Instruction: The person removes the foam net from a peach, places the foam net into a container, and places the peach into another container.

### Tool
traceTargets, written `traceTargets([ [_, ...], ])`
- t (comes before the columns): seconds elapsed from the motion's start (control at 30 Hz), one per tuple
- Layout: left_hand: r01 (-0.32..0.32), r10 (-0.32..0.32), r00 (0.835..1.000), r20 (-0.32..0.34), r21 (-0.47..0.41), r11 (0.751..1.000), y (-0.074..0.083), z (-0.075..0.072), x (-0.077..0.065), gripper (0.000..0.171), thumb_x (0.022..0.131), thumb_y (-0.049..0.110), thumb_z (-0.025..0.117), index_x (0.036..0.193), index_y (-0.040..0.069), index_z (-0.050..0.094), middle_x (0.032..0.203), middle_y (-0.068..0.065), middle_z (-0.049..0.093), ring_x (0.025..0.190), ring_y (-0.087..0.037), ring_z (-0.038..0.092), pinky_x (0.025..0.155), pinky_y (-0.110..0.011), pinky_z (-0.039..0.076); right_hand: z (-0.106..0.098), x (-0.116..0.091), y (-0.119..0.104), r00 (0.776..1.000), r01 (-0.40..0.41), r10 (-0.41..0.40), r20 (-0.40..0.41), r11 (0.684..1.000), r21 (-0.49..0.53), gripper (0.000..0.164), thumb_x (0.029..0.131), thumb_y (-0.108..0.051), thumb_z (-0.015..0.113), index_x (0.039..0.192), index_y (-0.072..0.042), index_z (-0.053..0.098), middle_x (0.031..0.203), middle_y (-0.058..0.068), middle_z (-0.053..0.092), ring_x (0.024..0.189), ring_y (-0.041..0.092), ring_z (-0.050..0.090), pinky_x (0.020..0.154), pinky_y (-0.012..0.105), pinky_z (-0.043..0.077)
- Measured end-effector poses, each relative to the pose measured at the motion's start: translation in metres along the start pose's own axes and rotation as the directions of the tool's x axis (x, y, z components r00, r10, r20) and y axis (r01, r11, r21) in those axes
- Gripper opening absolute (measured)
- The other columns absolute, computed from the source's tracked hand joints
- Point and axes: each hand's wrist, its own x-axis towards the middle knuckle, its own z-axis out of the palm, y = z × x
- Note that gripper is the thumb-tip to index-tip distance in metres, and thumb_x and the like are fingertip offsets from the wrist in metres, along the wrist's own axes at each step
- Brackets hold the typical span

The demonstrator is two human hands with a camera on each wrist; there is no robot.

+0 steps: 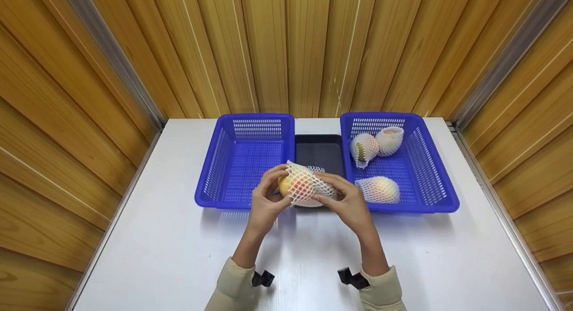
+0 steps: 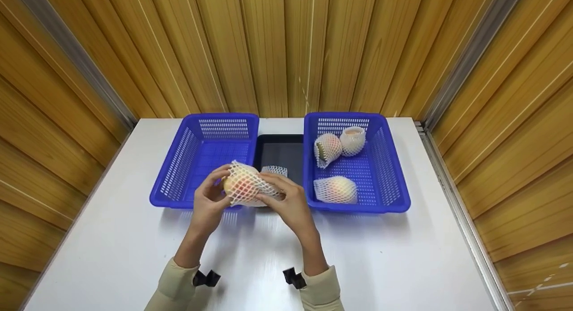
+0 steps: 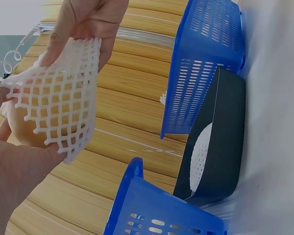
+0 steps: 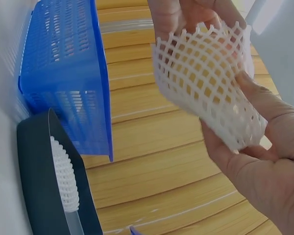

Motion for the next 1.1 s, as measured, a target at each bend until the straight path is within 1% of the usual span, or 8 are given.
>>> traceTargets([
  [0.17,-0.004,0.004,1.0,0.017,-0.01,1.0,0.003,-0.003,0.001,0.045,0.086,-0.006,0.075,0.128,-0.007,0.058,0.146,-0.021,0.048,0.134,-0.039,0.05,0.102,-0.043,0.053,-0.005,0.0,0.002,0.996,-0.054,0.056,-0.062,0.998,0.039,0.028,0.083,-0.003,0.081,0.11,-0.01,0.079,0.11,0.005,0.075,0.091,0.015,0.07,0.074,0.021,0.058],
  [0.33,0.017,-0.017,1.0,0.009,-0.006,1.0,0.006,-0.006,0.002,0.045,0.086,-0.003,0.077,0.127,-0.005,0.059,0.145,-0.02,0.049,0.132,-0.037,0.052,0.101,-0.045,0.054,-0.009,0.0,0.005,0.989,-0.113,0.114,-0.097,0.993,0.011,0.025,0.086,-0.005,0.08,0.111,-0.008,0.078,0.102,0.008,0.075,0.08,0.012,0.065,0.065,0.02,0.054],
  [0.43,0.013,-0.013,1.0,0.008,-0.004,1.0,0.007,-0.008,0.002,0.044,0.086,-0.005,0.076,0.126,-0.006,0.059,0.145,-0.021,0.049,0.132,-0.037,0.052,0.102,-0.046,0.053,-0.013,-0.001,0.008,0.982,-0.153,0.148,-0.116,0.988,-0.034,0.023,0.088,-0.01,0.079,0.111,-0.011,0.078,0.1,0.007,0.076,0.079,0.011,0.065,0.064,0.019,0.054],
  [0.57,-0.018,0.018,1.0,0.007,0.028,0.999,0.008,-0.014,0.003,0.044,0.086,-0.006,0.076,0.126,-0.006,0.059,0.144,-0.022,0.049,0.133,-0.036,0.051,0.107,-0.047,0.049,-0.017,0.0,0.011,0.972,-0.192,0.182,-0.151,0.98,-0.052,0.023,0.09,-0.013,0.078,0.113,-0.01,0.077,0.104,0.009,0.076,0.086,0.012,0.07,0.071,0.021,0.057],
  [0.73,-0.045,0.044,0.999,0.003,0.076,0.996,0.01,-0.024,0.005,0.044,0.085,-0.009,0.076,0.126,-0.006,0.06,0.144,-0.023,0.049,0.133,-0.035,0.051,0.107,-0.046,0.049,-0.023,0.004,0.017,0.948,-0.227,0.21,-0.241,0.973,-0.044,0.031,0.096,-0.013,0.072,0.126,-0.008,0.071,0.119,0.012,0.072,0.099,0.013,0.069,0.083,0.02,0.056],
  [0.87,-0.035,0.034,0.999,0.01,0.113,0.993,0.013,-0.033,0.007,0.044,0.085,-0.008,0.076,0.126,-0.004,0.06,0.144,-0.021,0.049,0.131,-0.034,0.053,0.104,-0.045,0.051,-0.026,0.004,0.025,0.931,-0.244,0.223,-0.289,0.969,-0.039,0.035,0.099,-0.012,0.066,0.134,-0.009,0.065,0.129,0.011,0.068,0.11,0.017,0.065,0.091,0.023,0.054],
  [0.97,-0.023,0.02,1.0,0.018,0.152,0.988,0.014,-0.039,0.007,0.043,0.085,-0.008,0.076,0.125,-0.002,0.062,0.143,-0.019,0.05,0.129,-0.034,0.055,0.1,-0.043,0.054,-0.027,0.002,0.031,0.932,-0.234,0.209,-0.297,0.971,-0.051,0.04,0.101,-0.012,0.063,0.141,-0.009,0.058,0.137,0.011,0.062,0.122,0.02,0.058,0.103,0.031,0.047],
  [1.1,-0.002,-0.001,1.0,0.017,0.201,0.98,0.016,-0.046,0.006,0.043,0.085,-0.007,0.077,0.125,-0.001,0.063,0.142,-0.016,0.052,0.126,-0.033,0.057,0.098,-0.041,0.056,-0.027,0.001,0.039,0.931,-0.209,0.188,-0.312,0.977,-0.034,0.05,0.102,-0.007,0.058,0.15,-0.006,0.044,0.143,0.016,0.056,0.131,0.023,0.052,0.109,0.038,0.041],
])
